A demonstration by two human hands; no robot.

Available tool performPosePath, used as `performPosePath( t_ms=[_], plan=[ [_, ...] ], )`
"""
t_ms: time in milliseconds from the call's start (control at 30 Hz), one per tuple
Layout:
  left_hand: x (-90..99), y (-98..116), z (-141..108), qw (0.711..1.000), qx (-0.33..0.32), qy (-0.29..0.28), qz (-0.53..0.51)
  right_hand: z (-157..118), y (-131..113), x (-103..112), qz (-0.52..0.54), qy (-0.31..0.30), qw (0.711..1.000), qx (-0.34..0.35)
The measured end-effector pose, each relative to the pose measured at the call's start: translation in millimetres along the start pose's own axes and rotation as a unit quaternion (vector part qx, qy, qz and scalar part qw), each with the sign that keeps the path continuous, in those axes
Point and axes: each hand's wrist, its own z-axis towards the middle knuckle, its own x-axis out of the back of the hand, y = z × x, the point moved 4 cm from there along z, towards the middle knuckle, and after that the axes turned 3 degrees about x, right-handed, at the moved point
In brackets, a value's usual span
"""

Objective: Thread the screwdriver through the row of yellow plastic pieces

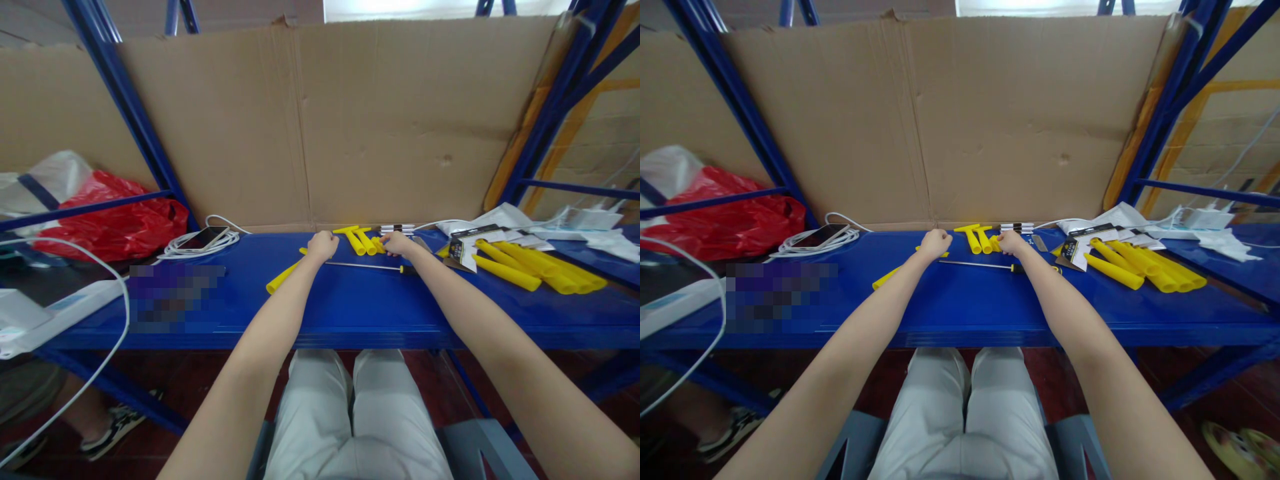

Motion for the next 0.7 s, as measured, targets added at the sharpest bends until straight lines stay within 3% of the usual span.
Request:
performPosePath(
  t_ms=[67, 200, 367, 500, 700],
  plan=[
    [0.2, 1, 0, 1.0, -0.008, 0.001, -0.013, -2, -1, 6, -0.032, 0.014, 0.999, 0.027],
    [-0.5, 8, -2, 0.996, -0.053, -0.014, -0.073, -13, -19, 19, -0.044, 0.077, 0.981, 0.174],
    [-4.3, 23, -6, 0.967, -0.138, -0.043, -0.208, -33, -51, 15, 0.016, 0.066, 0.955, 0.288],
    [-8.2, 31, -7, 0.942, -0.179, -0.06, -0.276, -44, -66, 9, 0.03, 0.045, 0.945, 0.322],
    [-8.8, 28, -7, 0.923, -0.184, -0.089, -0.326, -46, -65, 11, 0.046, 0.05, 0.942, 0.328]
  ],
)
